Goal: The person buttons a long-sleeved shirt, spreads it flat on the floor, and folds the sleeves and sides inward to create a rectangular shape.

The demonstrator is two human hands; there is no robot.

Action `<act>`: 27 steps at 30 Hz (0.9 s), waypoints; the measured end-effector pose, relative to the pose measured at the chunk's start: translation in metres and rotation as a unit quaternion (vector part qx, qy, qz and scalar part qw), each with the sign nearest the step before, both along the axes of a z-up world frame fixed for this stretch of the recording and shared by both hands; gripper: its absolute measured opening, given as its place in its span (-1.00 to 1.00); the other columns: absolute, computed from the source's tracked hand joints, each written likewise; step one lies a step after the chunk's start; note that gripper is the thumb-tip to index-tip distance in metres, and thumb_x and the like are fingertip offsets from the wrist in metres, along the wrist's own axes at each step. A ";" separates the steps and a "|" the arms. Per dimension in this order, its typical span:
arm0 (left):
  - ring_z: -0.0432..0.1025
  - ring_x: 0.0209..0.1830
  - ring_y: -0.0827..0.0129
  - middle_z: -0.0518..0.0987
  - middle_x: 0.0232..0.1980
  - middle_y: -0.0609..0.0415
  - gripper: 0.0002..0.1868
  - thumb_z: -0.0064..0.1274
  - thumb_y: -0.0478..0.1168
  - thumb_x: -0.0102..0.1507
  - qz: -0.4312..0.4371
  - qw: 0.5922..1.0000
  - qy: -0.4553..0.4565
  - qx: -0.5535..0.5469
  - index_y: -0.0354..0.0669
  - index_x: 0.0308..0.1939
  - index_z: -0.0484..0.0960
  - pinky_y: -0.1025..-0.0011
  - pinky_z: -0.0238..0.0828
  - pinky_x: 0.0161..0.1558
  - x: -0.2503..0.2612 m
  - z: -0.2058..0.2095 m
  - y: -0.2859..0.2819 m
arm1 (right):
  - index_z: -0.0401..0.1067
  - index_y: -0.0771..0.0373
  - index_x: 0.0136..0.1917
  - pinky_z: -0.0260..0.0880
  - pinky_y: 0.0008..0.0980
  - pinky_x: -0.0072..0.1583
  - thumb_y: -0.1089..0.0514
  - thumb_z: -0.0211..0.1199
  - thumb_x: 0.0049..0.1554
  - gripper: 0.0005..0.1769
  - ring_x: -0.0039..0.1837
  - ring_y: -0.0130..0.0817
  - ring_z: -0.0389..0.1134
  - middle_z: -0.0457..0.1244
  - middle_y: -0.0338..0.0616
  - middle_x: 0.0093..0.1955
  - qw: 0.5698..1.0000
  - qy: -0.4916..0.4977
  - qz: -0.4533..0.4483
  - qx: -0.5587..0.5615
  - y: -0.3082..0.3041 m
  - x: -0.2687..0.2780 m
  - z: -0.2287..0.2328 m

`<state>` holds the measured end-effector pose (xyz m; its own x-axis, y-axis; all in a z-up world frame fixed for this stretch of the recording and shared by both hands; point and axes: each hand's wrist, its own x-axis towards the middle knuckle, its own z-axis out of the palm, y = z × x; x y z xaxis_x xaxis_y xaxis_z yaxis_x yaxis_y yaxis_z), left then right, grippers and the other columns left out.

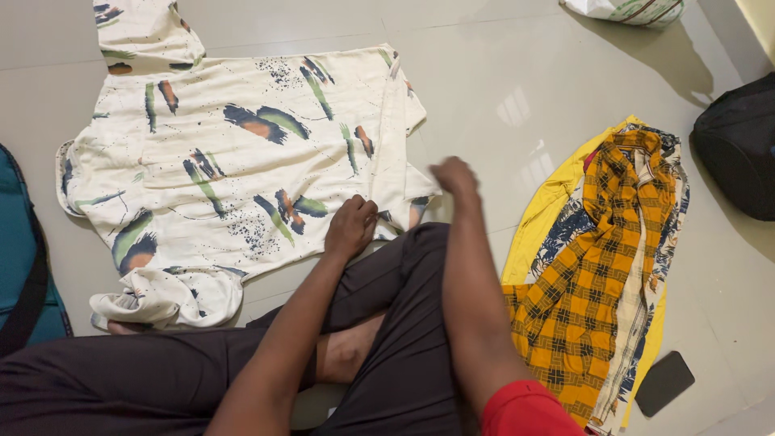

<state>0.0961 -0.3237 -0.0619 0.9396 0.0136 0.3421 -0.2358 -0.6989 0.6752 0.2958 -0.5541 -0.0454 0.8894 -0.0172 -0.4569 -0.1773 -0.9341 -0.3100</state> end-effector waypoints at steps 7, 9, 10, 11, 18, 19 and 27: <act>0.41 -0.10 0.06 0.41 -0.22 -0.01 -0.85 0.12 -0.29 0.19 0.001 1.000 0.015 0.000 -0.11 -0.20 0.48 0.09 0.33 -0.07 -0.002 0.007 0.000 | 0.34 0.63 0.00 0.55 -0.01 -0.18 0.03 0.40 0.19 -0.47 -0.23 0.05 0.52 0.35 0.25 -0.20 0.919 0.213 -0.151 0.295 -0.015 0.007 -0.015; 0.41 -0.09 0.05 0.43 -0.20 -0.02 -0.87 0.09 -0.28 0.23 0.000 0.999 0.032 -0.019 -0.10 -0.17 0.48 0.08 0.33 -0.07 -0.001 0.007 0.000 | 0.31 0.50 0.00 0.58 0.00 -0.18 0.15 0.38 0.13 -0.61 -0.23 0.01 0.52 0.37 0.19 -0.18 0.920 0.184 -0.133 0.321 -0.008 0.012 -0.024; 0.41 -0.09 0.05 0.43 -0.20 -0.02 -0.87 0.09 -0.28 0.23 0.001 0.999 0.030 -0.018 -0.10 -0.17 0.48 0.08 0.33 -0.07 0.000 0.008 0.001 | 0.29 0.36 0.01 0.62 0.01 -0.18 0.27 0.36 0.06 -0.68 -0.22 -0.02 0.51 0.38 0.14 -0.17 0.919 0.155 -0.112 0.345 -0.004 0.016 -0.025; 0.41 -0.08 0.05 0.44 -0.20 -0.02 -0.87 0.08 -0.27 0.24 -0.001 0.999 0.025 -0.022 -0.11 -0.17 0.47 0.09 0.33 -0.06 0.001 0.008 0.001 | 0.29 0.36 0.01 0.62 0.01 -0.18 0.27 0.36 0.06 -0.68 -0.22 -0.02 0.51 0.38 0.14 -0.17 0.919 0.154 -0.109 0.346 -0.001 0.021 -0.027; 0.40 -0.07 0.03 0.45 -0.20 -0.03 -0.88 0.05 -0.26 0.26 -0.003 0.999 0.011 -0.039 -0.11 -0.16 0.45 0.09 0.32 -0.06 -0.002 0.002 0.001 | 0.35 0.32 0.07 0.56 -0.13 -0.02 0.30 0.36 0.08 -0.69 -0.15 -0.23 0.42 0.34 -0.07 -0.13 0.871 0.132 -0.170 0.441 0.002 0.022 -0.026; 0.40 -0.07 0.03 0.45 -0.20 -0.03 -0.88 0.05 -0.26 0.26 -0.003 0.999 0.010 -0.038 -0.11 -0.16 0.45 0.09 0.32 -0.06 -0.001 0.002 0.001 | 0.37 0.24 0.09 0.52 -0.20 0.05 0.35 0.35 0.04 -0.66 -0.08 -0.29 0.42 0.36 -0.12 -0.08 0.864 0.136 -0.167 0.455 0.002 0.020 -0.022; 0.39 -0.09 -0.01 0.43 -0.18 -0.06 -0.87 0.05 -0.30 0.25 0.002 0.999 0.017 -0.036 -0.14 -0.15 0.44 0.07 0.31 -0.07 -0.003 0.002 -0.001 | 0.42 0.17 0.09 0.38 -0.38 0.03 0.36 0.24 0.01 -0.66 0.03 -0.46 0.32 0.28 -0.30 -0.02 0.844 0.065 -0.054 0.529 -0.013 -0.011 0.015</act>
